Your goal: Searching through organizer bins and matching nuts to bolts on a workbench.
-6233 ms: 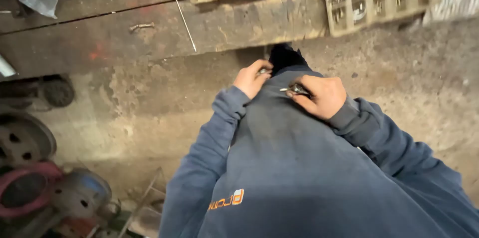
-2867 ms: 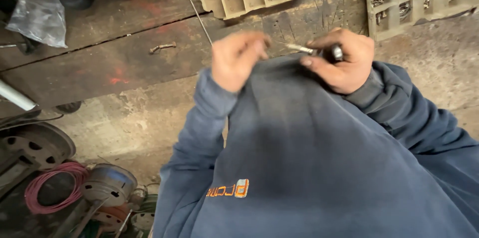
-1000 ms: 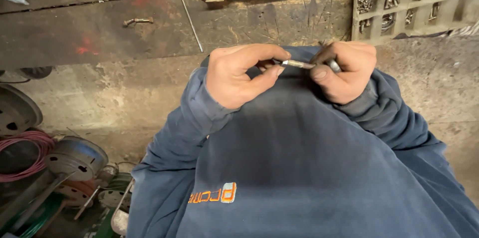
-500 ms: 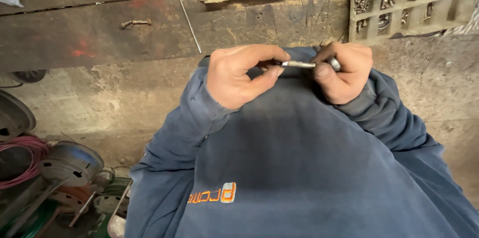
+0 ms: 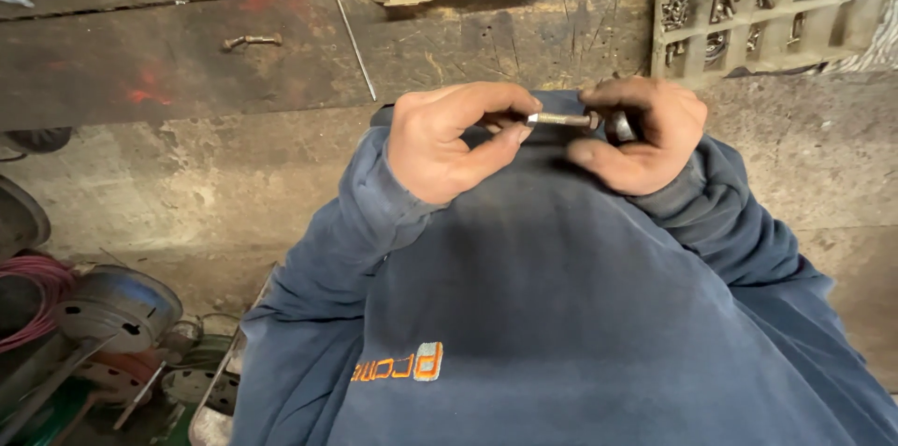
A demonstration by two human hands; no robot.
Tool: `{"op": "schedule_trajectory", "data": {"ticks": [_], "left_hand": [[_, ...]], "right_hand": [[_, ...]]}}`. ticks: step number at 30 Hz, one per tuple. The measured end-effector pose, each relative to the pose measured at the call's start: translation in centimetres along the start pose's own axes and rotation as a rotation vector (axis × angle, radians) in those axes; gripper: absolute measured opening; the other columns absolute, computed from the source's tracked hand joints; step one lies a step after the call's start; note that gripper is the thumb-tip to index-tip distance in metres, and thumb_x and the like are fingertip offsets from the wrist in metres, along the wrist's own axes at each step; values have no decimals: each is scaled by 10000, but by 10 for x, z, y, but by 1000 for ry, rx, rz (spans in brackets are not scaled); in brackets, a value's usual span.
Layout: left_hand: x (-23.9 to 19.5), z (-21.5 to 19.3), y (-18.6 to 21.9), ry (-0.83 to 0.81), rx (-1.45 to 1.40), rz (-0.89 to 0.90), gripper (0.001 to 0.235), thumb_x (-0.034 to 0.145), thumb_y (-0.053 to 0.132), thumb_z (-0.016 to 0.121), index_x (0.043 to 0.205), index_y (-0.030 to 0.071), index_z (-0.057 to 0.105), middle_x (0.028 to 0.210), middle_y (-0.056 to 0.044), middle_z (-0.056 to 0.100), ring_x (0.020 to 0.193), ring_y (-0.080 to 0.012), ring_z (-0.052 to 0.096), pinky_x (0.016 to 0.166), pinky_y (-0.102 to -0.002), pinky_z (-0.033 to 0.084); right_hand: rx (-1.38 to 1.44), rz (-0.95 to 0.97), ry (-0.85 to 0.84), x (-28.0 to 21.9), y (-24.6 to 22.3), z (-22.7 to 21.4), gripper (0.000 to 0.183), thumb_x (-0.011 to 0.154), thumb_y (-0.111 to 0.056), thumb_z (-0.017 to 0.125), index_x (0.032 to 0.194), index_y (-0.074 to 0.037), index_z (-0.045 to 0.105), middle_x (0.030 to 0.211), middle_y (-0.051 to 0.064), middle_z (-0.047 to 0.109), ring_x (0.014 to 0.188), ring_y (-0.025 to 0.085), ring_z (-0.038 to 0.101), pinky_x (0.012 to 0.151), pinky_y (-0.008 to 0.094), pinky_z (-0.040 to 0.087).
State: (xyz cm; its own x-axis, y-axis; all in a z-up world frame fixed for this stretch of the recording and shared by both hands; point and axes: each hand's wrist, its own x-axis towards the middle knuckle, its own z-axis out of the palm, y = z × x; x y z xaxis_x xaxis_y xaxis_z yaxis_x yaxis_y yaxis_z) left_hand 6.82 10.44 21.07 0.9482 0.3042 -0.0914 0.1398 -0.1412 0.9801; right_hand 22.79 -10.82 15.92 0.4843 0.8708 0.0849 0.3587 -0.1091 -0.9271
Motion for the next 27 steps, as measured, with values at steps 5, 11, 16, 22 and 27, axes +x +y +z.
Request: {"op": "schedule_trajectory", "data": {"ticks": [5,11,16,22,27], "left_hand": [[-1,2,-4,-19,-15,18,215,952,11,762,1159,20,705,1012,-81,761,887,-138,777,797,-259,628],[-2,3,-2,-63,-103,28,264,928,37,819,1167,15,708,1002,-81,757,878,-146,777,789,-271,632],[5,7,2,-19,51,310,314,910,105,889,1150,35,699,1025,-97,739,906,-226,755,780,-303,612],[9,5,5,28,215,508,316,939,174,903,1122,33,688,1000,-85,716,870,-248,728,754,-350,581],[6,4,4,56,376,468,334,909,316,877,999,62,680,841,-55,658,724,-248,668,638,-370,517]], "right_hand": [[-72,-111,24,-4,2,3,319,1056,-313,742,968,-16,666,867,109,734,720,227,718,646,293,552],[-13,-28,17,-8,10,6,353,1099,-365,675,993,-28,665,902,91,736,661,180,685,635,283,530],[284,127,-44,-9,17,13,523,1071,-523,627,974,-10,656,816,75,713,621,129,647,579,256,481],[479,213,-129,-8,21,12,549,1036,-552,646,888,-23,656,746,92,690,598,128,625,566,260,482],[390,128,-24,-5,13,9,501,1052,-495,677,916,-15,642,821,112,705,682,183,674,623,271,515]]}}
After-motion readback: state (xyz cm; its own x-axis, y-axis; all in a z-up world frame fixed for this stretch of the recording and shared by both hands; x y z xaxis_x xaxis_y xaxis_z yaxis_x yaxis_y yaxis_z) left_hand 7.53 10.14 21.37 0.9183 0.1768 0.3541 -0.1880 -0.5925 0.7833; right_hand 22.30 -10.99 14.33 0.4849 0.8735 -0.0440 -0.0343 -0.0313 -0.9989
